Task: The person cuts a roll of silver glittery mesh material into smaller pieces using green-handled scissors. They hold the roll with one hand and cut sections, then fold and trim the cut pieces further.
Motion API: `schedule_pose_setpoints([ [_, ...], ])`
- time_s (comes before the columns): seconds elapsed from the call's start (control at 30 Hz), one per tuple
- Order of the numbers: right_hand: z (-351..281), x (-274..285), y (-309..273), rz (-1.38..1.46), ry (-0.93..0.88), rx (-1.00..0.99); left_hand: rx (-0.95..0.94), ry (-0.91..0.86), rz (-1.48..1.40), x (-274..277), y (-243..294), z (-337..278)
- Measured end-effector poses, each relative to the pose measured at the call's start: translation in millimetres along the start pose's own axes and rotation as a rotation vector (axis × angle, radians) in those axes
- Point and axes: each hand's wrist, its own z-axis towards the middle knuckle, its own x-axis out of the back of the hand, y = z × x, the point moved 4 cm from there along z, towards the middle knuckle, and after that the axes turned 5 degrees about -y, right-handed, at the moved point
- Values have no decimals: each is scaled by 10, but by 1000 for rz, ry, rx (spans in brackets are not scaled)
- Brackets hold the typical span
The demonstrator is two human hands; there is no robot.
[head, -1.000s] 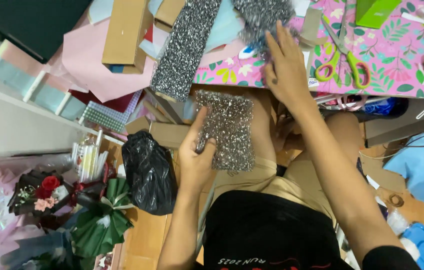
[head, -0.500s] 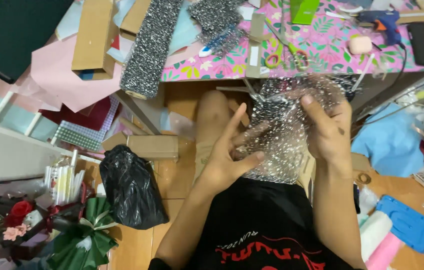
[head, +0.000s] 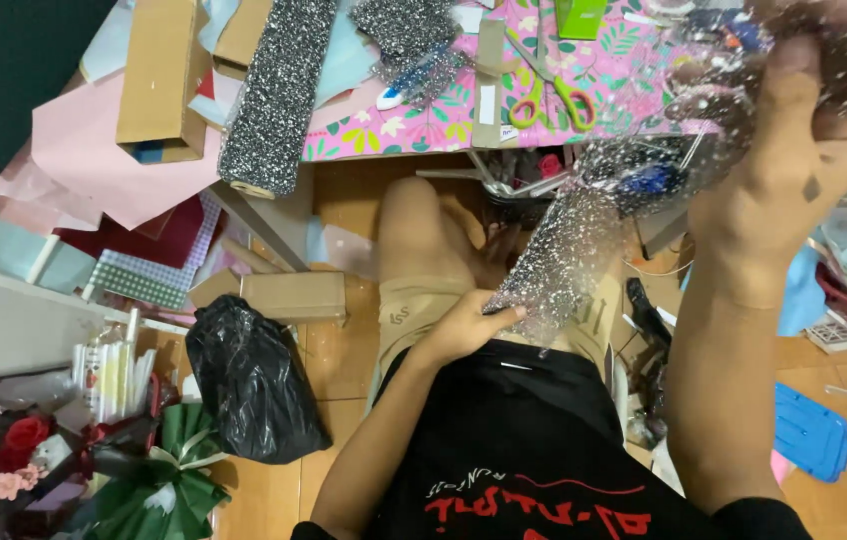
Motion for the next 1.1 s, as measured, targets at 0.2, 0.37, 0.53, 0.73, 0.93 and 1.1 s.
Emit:
schedule_pose_setpoints([
  [0.2, -543, -45, 60, 96, -221, -223, 179, 4, -724, -20, 470, -161],
  [0.37, -1119, -331, -211, 164, -762, -310, 125, 134, -864, 118, 493, -194],
  [0.53, -1620, -341, 47, 138, -733, -444, 94, 114, -828, 172, 371, -158],
  [0.73, -1671, -337, 73, 48, -676, -471, -11, 117, -872, 117, 405, -137],
  [0.93, -1770, -300, 202, -13, -697, -451, 23, 83, -935, 84, 456, -156],
  [1.1, -1873, -279, 274, -23, -750, -456, 120, 131, -1150, 127, -70, 5],
])
